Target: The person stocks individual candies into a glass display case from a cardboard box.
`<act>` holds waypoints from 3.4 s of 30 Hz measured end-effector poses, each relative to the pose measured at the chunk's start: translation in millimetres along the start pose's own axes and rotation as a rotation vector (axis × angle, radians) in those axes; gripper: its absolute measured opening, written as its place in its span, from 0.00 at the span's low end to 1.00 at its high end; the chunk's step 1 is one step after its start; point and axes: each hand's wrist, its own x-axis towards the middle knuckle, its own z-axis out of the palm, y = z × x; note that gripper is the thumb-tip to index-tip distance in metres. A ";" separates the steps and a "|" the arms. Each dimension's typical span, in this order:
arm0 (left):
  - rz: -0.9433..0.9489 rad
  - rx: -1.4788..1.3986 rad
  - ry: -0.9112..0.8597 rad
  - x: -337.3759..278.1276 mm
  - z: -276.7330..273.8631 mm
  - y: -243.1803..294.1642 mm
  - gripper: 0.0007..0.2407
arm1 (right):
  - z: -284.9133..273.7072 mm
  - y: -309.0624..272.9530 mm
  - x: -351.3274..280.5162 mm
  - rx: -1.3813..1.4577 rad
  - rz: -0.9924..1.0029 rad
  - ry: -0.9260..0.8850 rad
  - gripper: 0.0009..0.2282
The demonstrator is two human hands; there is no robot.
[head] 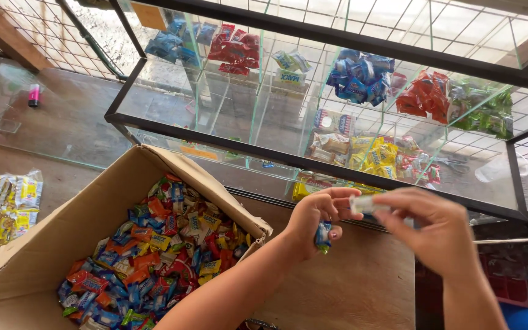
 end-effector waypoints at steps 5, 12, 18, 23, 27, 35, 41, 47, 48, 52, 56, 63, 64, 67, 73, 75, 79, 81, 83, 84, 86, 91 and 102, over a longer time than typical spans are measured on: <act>0.023 -0.031 0.014 3.3 -7.2 4.0 0.19 | -18.5 -51.5 53.7 0.130 -0.142 0.095 0.13; 0.043 -0.045 0.058 10.7 -17.7 6.1 0.17 | -8.7 -96.2 162.0 0.337 -0.385 0.019 0.20; 0.052 -0.056 0.045 13.5 -20.6 7.4 0.17 | 18.0 -90.4 216.2 0.329 -0.396 -0.098 0.26; 0.056 -0.052 0.064 9.5 -17.1 11.8 0.16 | 16.0 -85.8 206.5 0.328 -0.329 -0.104 0.27; 0.067 -0.091 0.027 15.4 -23.5 5.5 0.15 | 4.1 -86.2 158.2 0.292 -0.322 -0.098 0.18; 0.076 -0.112 0.056 27.4 -37.2 -13.1 0.13 | 22.6 -58.4 54.9 -0.063 -0.248 -0.423 0.09; -0.010 -0.087 0.173 17.8 -23.3 -8.9 0.17 | 44.4 -47.8 31.2 -0.280 -0.045 -0.654 0.13; 0.059 -0.088 0.083 27.8 -38.1 -19.9 0.16 | 46.7 -41.6 35.9 -0.303 -0.117 -0.583 0.06; 0.085 -0.082 0.038 28.5 -38.9 -20.4 0.16 | 46.8 -41.0 36.9 -0.315 -0.141 -0.568 0.05; 0.069 -0.101 0.068 19.2 -25.8 -8.6 0.16 | 40.3 -44.3 41.3 -0.324 -0.198 -0.550 0.04; 0.040 -0.117 0.128 22.3 -32.2 -10.4 0.15 | 12.5 -47.2 53.8 -0.160 -0.182 -0.344 0.03; 0.044 -0.065 0.125 14.3 -21.1 -0.9 0.14 | -40.5 -43.9 117.7 0.528 -0.296 0.188 0.03; 0.044 -0.061 0.121 13.9 -21.1 -1.2 0.14 | -43.0 -40.5 132.1 0.526 -0.299 0.192 0.03; 0.041 -0.061 0.115 13.8 -20.8 -1.8 0.14 | -47.9 -39.4 168.9 0.620 -0.325 0.251 0.03; 0.053 -0.069 0.138 13.1 -17.3 1.7 0.14 | -38.2 -57.5 170.5 0.559 -0.248 0.309 0.06; 0.052 -0.065 0.154 13.7 -17.6 1.1 0.14 | -31.9 -47.5 150.3 0.558 -0.230 0.241 0.04; 0.060 -0.062 0.150 15.3 -19.0 -1.8 0.14 | -7.4 -26.0 82.7 0.336 -0.203 0.093 0.05; 0.075 -0.048 0.171 14.3 -16.6 -2.3 0.13 | 5.3 -15.1 49.0 0.144 -0.221 -0.128 0.04; 0.083 -0.054 0.168 14.2 -19.2 -4.0 0.14 | 25.4 -14.1 22.7 0.087 -0.132 -0.161 0.06; 0.094 -0.059 0.164 14.7 -20.2 -5.5 0.14 | 34.9 -13.1 9.0 0.031 -0.045 -0.194 0.09; 0.081 -0.052 0.178 17.0 -22.6 -11.2 0.14 | 47.0 -7.9 -5.7 0.042 0.082 -0.213 0.13; 0.053 -0.082 0.149 21.4 -27.5 -31.1 0.14 | 63.2 18.3 -36.7 0.044 0.234 -0.185 0.16; 0.023 -0.054 0.090 13.8 -13.9 -35.0 0.15 | 48.4 36.0 -60.2 0.090 0.226 0.078 0.05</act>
